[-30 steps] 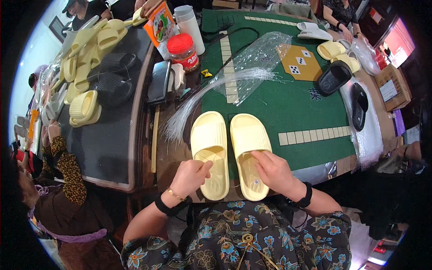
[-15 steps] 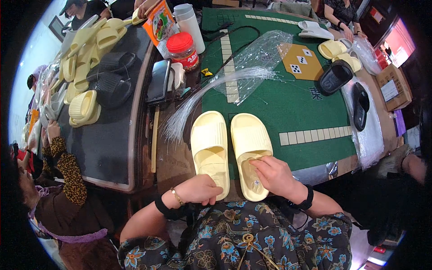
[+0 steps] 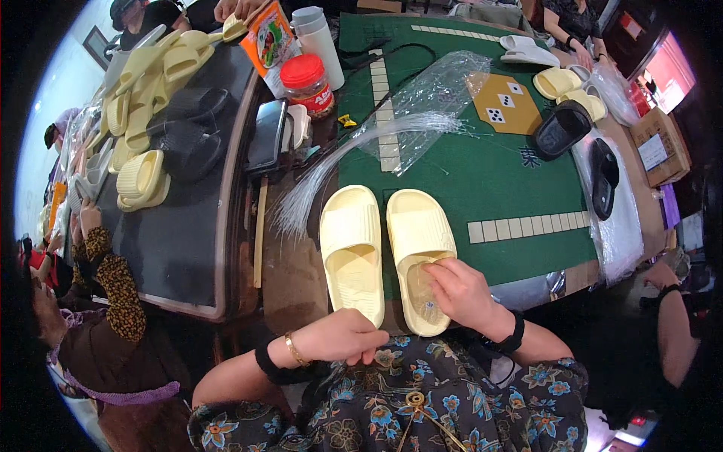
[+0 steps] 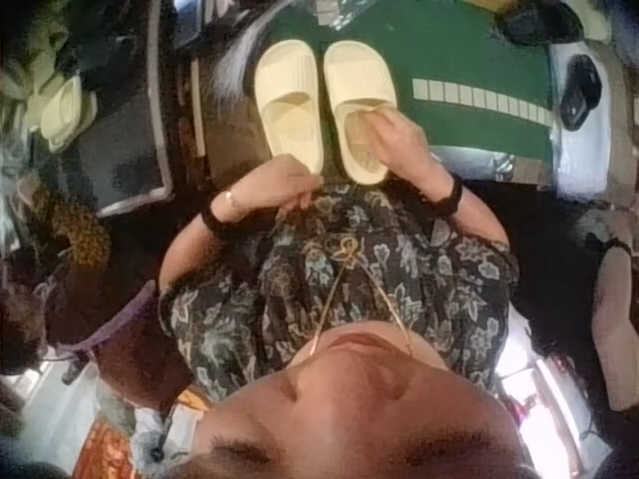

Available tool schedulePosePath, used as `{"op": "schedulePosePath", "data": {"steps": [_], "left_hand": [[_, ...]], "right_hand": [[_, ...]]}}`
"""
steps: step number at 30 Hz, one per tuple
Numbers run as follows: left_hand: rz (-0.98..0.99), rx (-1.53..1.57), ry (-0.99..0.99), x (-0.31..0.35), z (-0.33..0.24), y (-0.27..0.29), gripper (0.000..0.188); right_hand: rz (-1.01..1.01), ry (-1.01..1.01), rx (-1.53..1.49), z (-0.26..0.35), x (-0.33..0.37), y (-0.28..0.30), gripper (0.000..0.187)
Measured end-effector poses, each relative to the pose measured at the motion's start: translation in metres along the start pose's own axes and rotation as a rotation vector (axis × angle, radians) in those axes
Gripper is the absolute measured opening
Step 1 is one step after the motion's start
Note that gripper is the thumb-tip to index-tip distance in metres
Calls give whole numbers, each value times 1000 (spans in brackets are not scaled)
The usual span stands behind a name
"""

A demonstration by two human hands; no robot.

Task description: The recorder and several other people are assembling components of sandals at a large table, specifically applying glue and joining upper straps to the soles.

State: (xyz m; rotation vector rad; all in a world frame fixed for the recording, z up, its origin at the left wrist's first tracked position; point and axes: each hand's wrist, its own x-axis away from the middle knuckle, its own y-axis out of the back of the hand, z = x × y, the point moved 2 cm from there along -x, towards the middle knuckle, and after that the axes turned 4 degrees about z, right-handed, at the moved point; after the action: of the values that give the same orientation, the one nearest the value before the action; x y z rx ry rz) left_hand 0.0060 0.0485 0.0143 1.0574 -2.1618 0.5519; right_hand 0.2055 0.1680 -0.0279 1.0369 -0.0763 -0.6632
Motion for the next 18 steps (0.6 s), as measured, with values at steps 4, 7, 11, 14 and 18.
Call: {"op": "schedulePosePath", "data": {"steps": [4,7,11,14,18], "left_hand": [[-65,162,83,-4,12,11,46],[-27,246,140,-7,15,10,46],[26,223,203,-11,19,11,44],[57,214,217,-15,23,8,44],[102,269,193,-22,41,0,45]], "right_hand": [[6,0,-14,0,0,0,25],[4,3,-10,0,-1,0,25],[-4,12,-4,2,-1,1,26],[-1,14,6,1,-1,1,26],[15,-1,9,2,-2,1,26]]}}
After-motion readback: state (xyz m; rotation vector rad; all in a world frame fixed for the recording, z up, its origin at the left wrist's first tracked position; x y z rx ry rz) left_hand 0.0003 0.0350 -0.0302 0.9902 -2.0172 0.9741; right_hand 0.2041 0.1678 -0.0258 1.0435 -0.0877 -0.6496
